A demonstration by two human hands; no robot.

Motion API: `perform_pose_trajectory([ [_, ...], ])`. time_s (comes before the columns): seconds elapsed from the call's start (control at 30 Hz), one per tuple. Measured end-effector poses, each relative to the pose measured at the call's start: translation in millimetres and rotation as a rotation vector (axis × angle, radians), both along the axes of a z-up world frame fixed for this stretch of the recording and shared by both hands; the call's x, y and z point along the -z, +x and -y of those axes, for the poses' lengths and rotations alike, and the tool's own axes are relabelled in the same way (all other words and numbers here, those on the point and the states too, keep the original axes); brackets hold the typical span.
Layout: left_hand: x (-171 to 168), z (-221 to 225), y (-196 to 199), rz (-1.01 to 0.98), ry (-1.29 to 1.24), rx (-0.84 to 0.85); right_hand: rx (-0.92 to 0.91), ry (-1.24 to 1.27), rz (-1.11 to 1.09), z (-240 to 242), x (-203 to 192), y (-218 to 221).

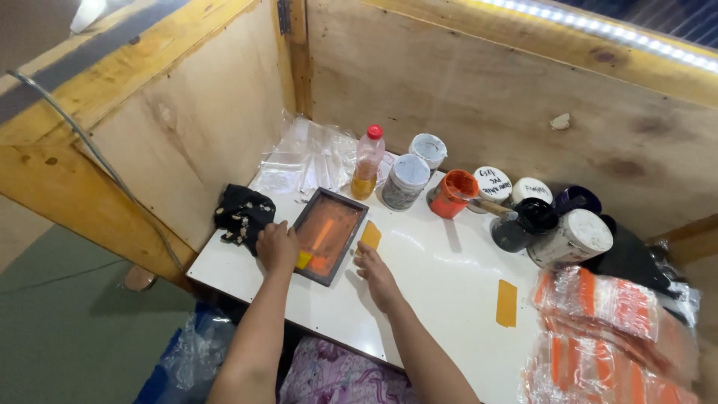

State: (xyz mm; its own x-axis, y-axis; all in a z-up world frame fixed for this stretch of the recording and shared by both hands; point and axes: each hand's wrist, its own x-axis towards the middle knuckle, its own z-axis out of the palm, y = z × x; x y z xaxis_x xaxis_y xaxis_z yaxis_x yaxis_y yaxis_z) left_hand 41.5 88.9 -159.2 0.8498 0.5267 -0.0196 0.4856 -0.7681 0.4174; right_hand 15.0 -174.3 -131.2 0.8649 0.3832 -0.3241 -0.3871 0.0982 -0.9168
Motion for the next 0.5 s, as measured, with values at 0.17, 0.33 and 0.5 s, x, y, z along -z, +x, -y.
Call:
perform_pose_trajectory([
  [0.17, 45.9, -0.4, 60.5, 0.270, -0.157, 0.096, 0.221, -0.074, 0.036, 8.5, -12.2, 16.8],
  [0.33, 30.0, -20.1, 124.8, 0.306, -0.168, 0.091, 0.319, -0.102, 0.082, 4.2, -12.7, 58.9],
  [0.5, 7.3, -42.9, 152.1, 0.344, 0.084, -0.081, 0.413, -0.154, 0.059, -7.3, -46.5, 82.4],
])
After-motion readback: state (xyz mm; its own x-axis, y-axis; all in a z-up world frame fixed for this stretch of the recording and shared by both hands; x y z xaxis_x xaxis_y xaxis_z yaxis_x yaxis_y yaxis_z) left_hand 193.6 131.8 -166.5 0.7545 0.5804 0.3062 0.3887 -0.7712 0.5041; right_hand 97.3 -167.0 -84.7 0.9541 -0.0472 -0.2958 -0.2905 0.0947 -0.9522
